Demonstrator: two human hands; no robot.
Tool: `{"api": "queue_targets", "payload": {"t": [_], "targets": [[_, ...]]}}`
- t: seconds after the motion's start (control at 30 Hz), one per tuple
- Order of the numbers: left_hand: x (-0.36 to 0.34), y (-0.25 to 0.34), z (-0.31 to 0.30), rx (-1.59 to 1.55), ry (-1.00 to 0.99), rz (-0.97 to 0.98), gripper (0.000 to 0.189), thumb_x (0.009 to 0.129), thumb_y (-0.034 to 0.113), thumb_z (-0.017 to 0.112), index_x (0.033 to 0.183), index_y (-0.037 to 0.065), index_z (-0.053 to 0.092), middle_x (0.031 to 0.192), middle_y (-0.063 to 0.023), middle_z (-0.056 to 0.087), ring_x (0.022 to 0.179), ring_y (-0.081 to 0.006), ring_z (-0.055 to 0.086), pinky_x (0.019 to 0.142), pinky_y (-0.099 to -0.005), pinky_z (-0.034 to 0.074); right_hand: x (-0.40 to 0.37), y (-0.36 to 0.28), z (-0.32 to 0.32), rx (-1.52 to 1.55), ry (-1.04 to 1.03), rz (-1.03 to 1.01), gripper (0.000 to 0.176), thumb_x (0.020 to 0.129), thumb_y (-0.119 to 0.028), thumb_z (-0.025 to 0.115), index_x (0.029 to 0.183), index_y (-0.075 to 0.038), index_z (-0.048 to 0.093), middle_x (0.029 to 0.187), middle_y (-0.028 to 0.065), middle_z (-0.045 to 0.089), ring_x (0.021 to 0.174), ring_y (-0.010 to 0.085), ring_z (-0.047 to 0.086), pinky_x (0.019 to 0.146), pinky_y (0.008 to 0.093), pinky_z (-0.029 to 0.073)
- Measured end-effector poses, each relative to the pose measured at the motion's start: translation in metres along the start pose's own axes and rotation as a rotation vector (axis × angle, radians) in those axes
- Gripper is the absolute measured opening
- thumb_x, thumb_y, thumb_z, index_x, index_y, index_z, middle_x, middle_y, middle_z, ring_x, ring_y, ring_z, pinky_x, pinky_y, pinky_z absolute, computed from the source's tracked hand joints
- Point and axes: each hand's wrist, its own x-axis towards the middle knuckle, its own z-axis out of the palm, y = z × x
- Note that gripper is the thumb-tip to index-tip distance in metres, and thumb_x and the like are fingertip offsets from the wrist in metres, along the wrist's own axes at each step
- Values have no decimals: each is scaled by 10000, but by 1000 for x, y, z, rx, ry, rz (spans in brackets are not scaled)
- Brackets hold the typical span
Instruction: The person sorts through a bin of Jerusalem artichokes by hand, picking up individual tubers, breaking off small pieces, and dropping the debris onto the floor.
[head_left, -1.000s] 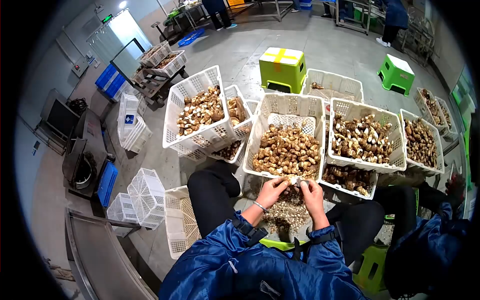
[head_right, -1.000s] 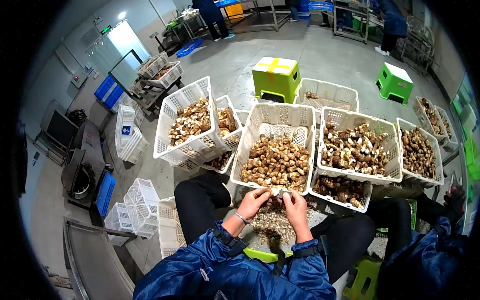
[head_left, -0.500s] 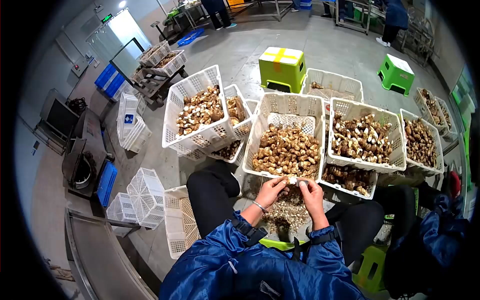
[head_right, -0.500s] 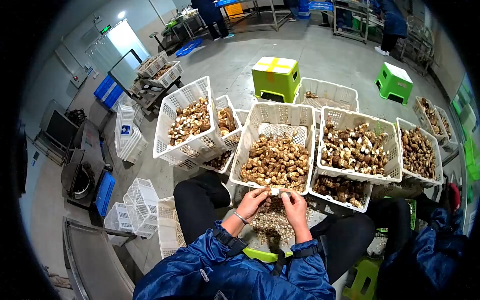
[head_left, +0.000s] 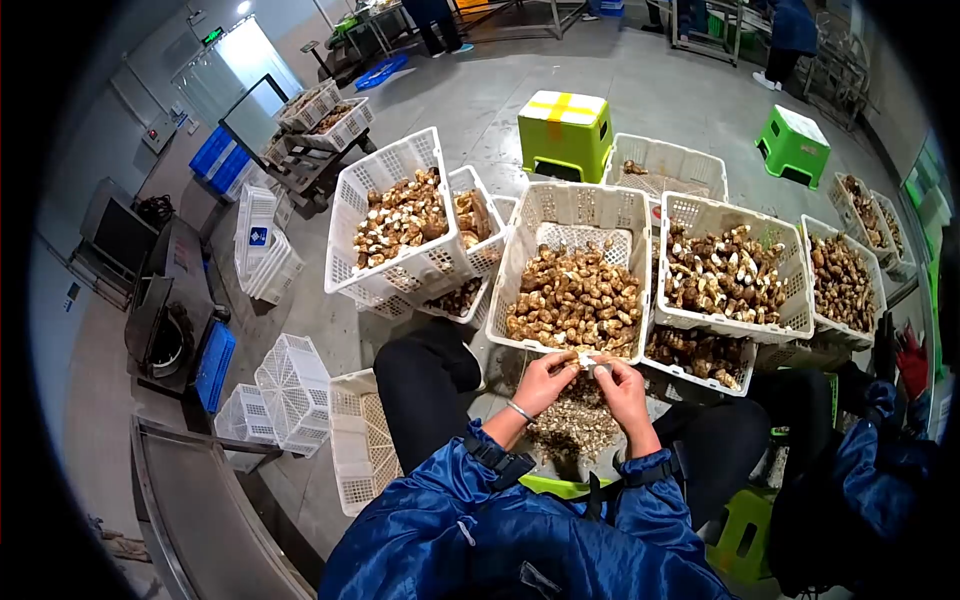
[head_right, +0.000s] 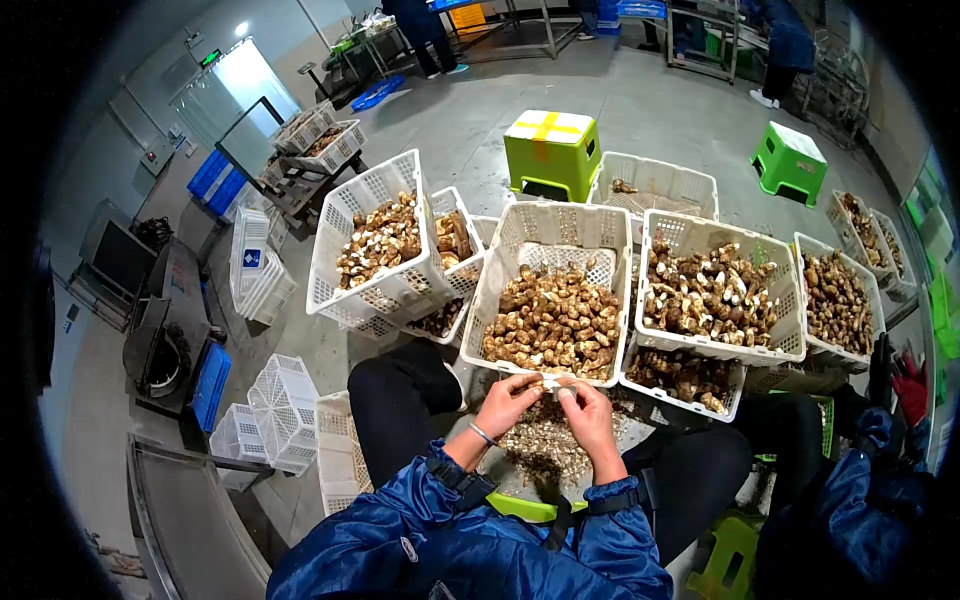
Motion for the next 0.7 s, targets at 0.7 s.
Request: {"api": "queue_targets", "payload": {"t": [0.7], "targets": [[9,-19,-3,-301,-55,-145,328,959,139,597,1228,-48,584,978,-31,663,755,-76,592,684,-235,500,5,11,-4,192,-9,54,183,946,-130,594,1026,15,671,911,-7,644,803,62,546,721,235,444]]}}
